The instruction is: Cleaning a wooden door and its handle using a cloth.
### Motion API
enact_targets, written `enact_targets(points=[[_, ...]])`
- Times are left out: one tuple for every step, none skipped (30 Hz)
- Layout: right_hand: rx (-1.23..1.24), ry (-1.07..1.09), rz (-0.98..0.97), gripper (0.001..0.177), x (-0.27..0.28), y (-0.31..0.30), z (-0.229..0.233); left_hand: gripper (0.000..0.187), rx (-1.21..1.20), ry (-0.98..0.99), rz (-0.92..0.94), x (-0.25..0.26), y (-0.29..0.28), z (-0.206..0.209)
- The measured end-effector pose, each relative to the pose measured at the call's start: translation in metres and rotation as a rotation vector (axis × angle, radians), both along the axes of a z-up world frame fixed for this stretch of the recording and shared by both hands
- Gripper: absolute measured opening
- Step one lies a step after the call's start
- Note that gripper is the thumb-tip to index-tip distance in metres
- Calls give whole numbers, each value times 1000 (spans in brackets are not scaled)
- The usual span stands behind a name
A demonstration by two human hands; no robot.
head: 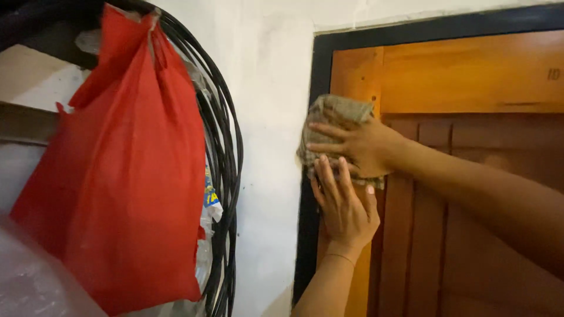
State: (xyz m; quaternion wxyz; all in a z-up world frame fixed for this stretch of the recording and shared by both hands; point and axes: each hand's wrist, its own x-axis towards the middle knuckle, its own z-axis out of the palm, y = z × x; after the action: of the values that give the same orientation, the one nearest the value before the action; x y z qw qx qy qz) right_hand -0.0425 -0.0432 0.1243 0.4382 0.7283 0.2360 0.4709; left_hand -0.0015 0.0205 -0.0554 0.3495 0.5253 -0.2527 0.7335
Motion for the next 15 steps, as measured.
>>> enact_targets(points=[[3, 4, -2, 69, 5, -11, 9, 74, 3, 4, -2, -3, -3, -1], [-43, 58, 131, 70, 12, -17, 20, 76, 10, 18, -5, -5, -2, -1], [-89, 112, 266, 71, 19, -21, 31, 78, 16, 32, -8, -7, 0, 0], [-98, 113, 284, 71, 37, -24, 56, 78, 7, 32, 10, -8, 0, -1], [55, 24, 305, 75, 55, -25, 80, 78, 8, 26, 4, -8, -1, -2], [212, -64, 327, 79, 74, -24, 106, 79, 12, 19, 0, -9, 0, -2], [206, -62, 349, 79, 67, -5, 110, 79, 5, 17, 21, -4, 6, -1], [320, -148, 294, 77, 58, 5, 109, 77, 24, 26, 20, -3, 4, -2], [433, -235, 238, 75, 49, 14, 109, 76, 43, 36, 19, -1, 2, -4], [431, -238, 240, 75, 53, 17, 104, 76, 41, 33, 20, 0, 2, -4], [427, -182, 247, 78, 56, 19, 99, 76, 29, 22, -1, 0, 3, -5], [422, -128, 253, 81, 59, 20, 95, 75, 17, 9, -25, 0, 2, -4], [419, -133, 251, 81, 53, 11, 77, 75, 15, 5, -27, 0, 0, -3], [257, -150, 242, 77, 49, 4, 57, 75, 9, 7, -37, 1, -1, -4], [96, -168, 232, 74, 45, -2, 38, 75, 3, 10, -46, 1, -1, -4]])
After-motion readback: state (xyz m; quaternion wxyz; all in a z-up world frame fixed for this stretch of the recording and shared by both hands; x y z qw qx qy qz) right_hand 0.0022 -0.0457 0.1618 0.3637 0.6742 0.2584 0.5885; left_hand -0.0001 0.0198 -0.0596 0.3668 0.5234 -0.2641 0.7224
